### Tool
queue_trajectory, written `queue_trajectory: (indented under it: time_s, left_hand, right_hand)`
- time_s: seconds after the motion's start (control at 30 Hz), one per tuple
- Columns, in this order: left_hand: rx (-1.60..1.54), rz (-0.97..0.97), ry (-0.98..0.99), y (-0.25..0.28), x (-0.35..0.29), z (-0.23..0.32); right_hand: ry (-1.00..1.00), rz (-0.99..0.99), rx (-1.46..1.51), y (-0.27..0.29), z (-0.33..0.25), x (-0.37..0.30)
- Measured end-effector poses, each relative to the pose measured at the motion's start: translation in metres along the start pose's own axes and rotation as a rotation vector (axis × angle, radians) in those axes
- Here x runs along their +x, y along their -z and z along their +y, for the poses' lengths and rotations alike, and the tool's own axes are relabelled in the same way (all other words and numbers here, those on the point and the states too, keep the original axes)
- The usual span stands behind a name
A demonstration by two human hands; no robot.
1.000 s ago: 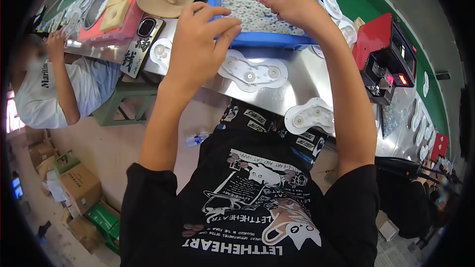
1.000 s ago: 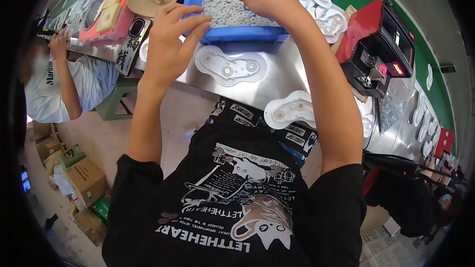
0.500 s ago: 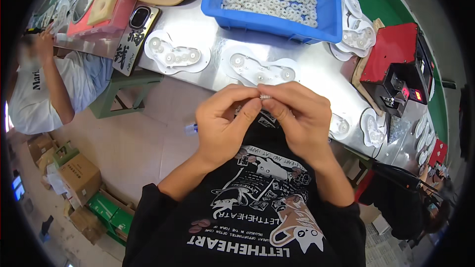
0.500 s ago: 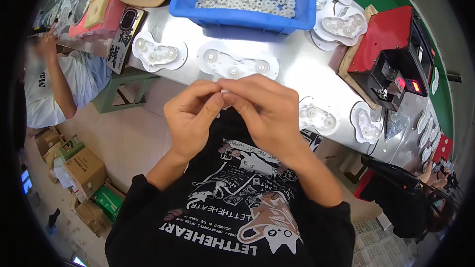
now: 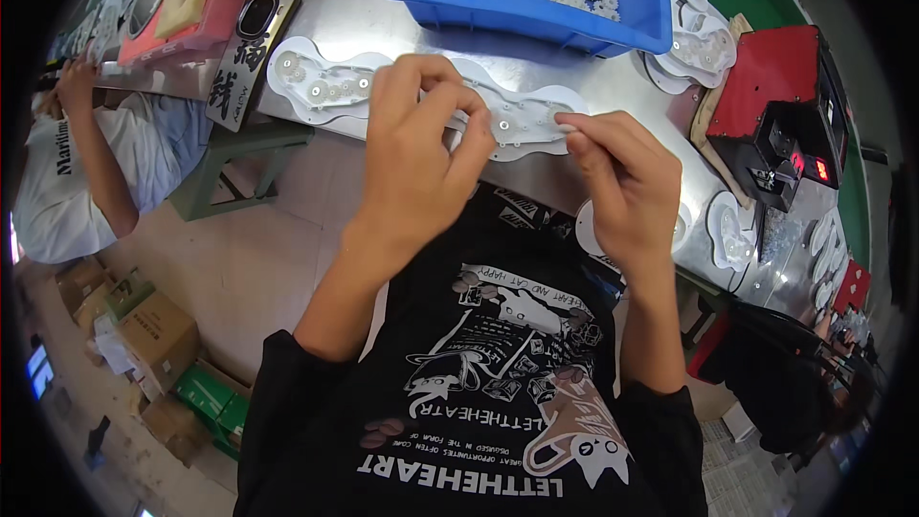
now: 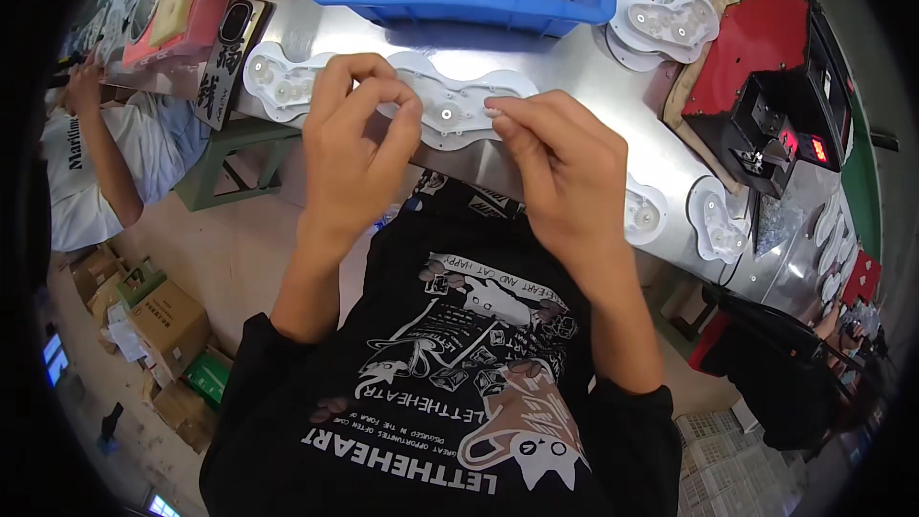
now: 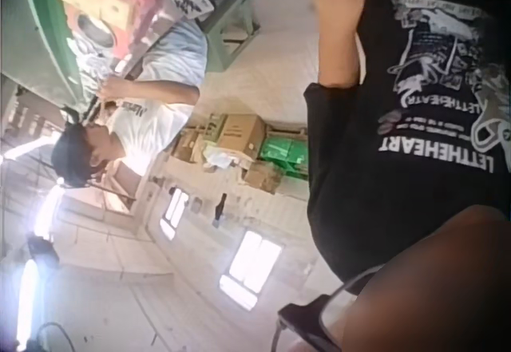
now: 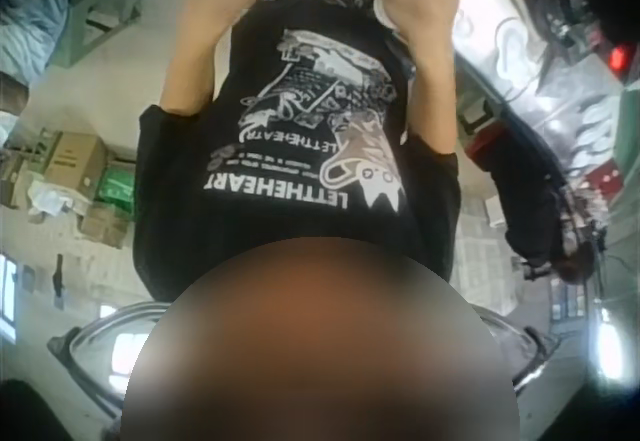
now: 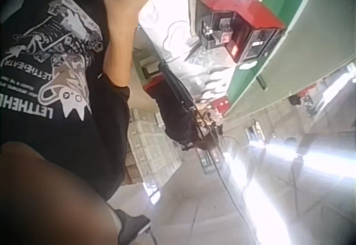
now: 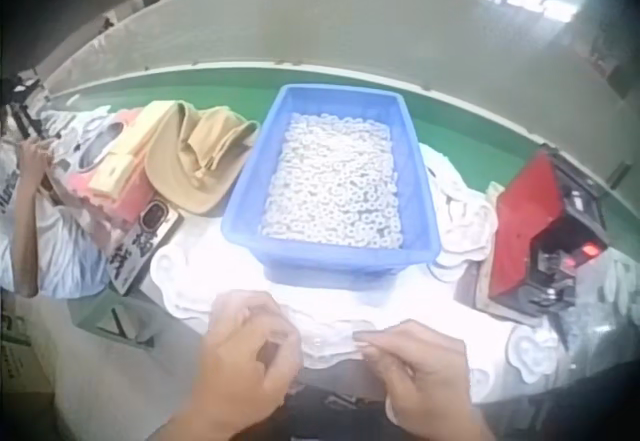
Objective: Assembling electronic component housings by manually placing small parts and using an electric screwdriver to secure them with screws.
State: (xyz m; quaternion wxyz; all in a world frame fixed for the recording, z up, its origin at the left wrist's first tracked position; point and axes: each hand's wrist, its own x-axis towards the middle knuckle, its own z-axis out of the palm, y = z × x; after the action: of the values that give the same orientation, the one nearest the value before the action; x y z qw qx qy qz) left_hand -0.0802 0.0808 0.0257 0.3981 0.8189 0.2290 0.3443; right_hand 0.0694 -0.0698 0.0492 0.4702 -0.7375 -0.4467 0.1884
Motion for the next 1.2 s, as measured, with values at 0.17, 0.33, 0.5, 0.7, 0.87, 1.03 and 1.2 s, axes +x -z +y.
queue_trajectory:
  time_s: [0.17, 0.33, 0.5, 0.7, 0.87, 1.03, 1.2]
  left_hand:
    - [0.272, 0.012, -0.103, -0.008, -0.002, -0.015]
    - [0.199, 0.065, -0.047, -0.013, -0.004, -0.017]
    - [0.152, 0.085, -0.049, -0.011, -0.002, -0.022]
    - [0.122, 0.053, -0.044, -0.010, 0.000, -0.020]
    - [0.086, 0.078, 0.000, -0.011, -0.001, -0.025]
    - [0.093, 0.103, -0.030, -0.012, -0.003, -0.024]
    - [0.050, 0.002, -0.037, -0.002, -0.003, -0.021]
  right_hand:
    - [0.041, -0.121, -0.096, 0.002, 0.000, 0.020]
    - [-0.121, -0.166, -0.218, 0.003, -0.007, 0.035]
    - [-0.176, -0.248, -0.171, 0.009, -0.011, 0.043]
    - [-0.202, -0.287, -0.254, 0.004, -0.009, 0.046]
    - [-0.209, -0.280, -0.387, -0.001, -0.008, 0.050]
    - [-0.184, -0.268, -0.473, -0.003, -0.008, 0.053]
    - [-0.155, -0.219, -0.354, 0.002, -0.005, 0.051]
